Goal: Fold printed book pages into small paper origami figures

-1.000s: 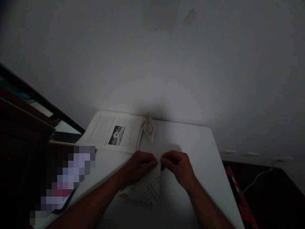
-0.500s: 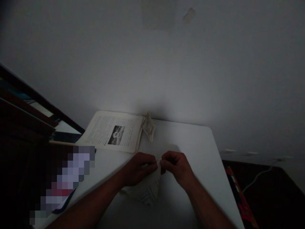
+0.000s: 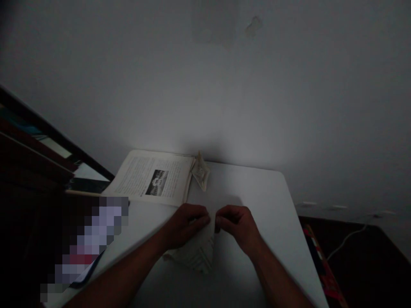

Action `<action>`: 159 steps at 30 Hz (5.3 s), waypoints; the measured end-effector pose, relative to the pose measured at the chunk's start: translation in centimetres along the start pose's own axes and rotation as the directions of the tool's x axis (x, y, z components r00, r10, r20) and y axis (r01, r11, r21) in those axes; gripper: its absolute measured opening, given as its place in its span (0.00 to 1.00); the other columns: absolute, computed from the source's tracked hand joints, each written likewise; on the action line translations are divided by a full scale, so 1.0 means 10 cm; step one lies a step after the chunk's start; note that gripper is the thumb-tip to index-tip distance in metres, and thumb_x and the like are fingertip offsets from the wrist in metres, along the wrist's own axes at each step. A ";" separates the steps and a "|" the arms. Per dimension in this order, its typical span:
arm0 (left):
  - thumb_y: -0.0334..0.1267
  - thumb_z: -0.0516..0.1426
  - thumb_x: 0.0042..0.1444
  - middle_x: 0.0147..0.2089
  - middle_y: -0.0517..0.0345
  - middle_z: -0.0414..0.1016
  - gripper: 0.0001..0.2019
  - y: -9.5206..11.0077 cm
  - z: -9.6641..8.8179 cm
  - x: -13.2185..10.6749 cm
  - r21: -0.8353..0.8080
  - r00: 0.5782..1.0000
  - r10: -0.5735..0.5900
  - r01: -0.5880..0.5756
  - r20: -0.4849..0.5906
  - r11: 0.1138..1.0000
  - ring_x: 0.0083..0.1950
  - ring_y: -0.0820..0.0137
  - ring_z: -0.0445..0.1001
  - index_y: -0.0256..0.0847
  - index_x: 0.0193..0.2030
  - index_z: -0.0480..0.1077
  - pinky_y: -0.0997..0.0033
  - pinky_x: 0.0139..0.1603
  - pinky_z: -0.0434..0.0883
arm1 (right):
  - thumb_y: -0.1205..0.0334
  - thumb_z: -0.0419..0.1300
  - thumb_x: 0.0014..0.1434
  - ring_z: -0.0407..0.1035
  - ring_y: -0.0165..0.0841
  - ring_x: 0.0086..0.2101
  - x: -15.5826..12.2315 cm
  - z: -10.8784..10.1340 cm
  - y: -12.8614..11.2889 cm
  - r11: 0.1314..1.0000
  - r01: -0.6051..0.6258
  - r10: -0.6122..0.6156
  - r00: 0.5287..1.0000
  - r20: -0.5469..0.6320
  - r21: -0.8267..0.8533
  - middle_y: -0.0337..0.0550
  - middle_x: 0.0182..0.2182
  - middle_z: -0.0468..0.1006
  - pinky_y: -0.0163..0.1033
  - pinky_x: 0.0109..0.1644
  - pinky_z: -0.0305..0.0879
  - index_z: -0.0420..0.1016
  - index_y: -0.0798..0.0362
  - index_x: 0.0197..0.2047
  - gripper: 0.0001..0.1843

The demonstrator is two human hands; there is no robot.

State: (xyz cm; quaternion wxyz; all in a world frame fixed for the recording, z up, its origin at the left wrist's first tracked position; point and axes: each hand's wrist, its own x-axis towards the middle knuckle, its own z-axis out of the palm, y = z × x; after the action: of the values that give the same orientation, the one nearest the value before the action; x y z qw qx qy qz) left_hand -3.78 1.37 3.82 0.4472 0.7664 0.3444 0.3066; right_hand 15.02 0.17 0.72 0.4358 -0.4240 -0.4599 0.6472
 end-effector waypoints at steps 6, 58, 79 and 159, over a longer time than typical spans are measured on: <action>0.37 0.49 0.60 0.25 0.63 0.64 0.14 -0.03 0.01 0.00 0.047 1.000 -0.009 0.008 0.022 0.999 0.28 0.76 0.62 0.35 0.28 0.70 0.77 0.30 0.58 | 0.62 0.70 0.40 0.68 0.29 0.21 -0.04 0.07 -0.10 0.994 -0.020 0.012 0.997 -0.077 -0.106 0.38 0.18 0.75 0.35 0.25 0.66 0.75 0.54 0.23 0.08; 0.40 0.50 0.58 0.23 0.64 0.63 0.14 -0.06 0.04 0.02 -0.102 0.986 -0.120 0.108 -0.119 0.989 0.26 0.75 0.61 0.35 0.26 0.68 0.77 0.29 0.58 | 0.61 0.69 0.40 0.68 0.28 0.20 -0.02 0.10 -0.06 0.988 -0.052 0.028 0.986 -0.162 -0.147 0.37 0.17 0.75 0.33 0.25 0.65 0.76 0.54 0.24 0.07; 0.37 0.51 0.57 0.23 0.63 0.64 0.12 -0.11 0.06 0.03 -0.016 0.981 -0.110 0.109 -0.158 0.994 0.27 0.75 0.62 0.35 0.26 0.69 0.76 0.29 0.58 | 0.61 0.66 0.42 0.65 0.27 0.19 0.02 0.13 0.00 0.987 -0.053 0.020 0.976 -0.215 -0.149 0.34 0.16 0.72 0.32 0.24 0.63 0.74 0.54 0.23 0.07; 0.38 0.56 0.54 0.21 0.65 0.60 0.12 -0.11 0.07 0.02 0.062 0.982 -0.081 0.093 -0.169 0.994 0.24 0.77 0.59 0.36 0.22 0.66 0.77 0.27 0.57 | 0.58 0.62 0.47 0.63 0.28 0.22 -0.01 0.14 -0.04 0.946 0.004 -0.050 0.990 -0.133 -0.323 0.35 0.18 0.70 0.33 0.26 0.59 0.72 0.53 0.24 0.07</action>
State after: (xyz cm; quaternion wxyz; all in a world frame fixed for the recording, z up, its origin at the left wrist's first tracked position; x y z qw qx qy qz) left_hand -3.40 1.63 2.54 0.4030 0.7375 0.4240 0.3374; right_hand 13.76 -0.23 1.40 0.4007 -0.5272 -0.5334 0.5263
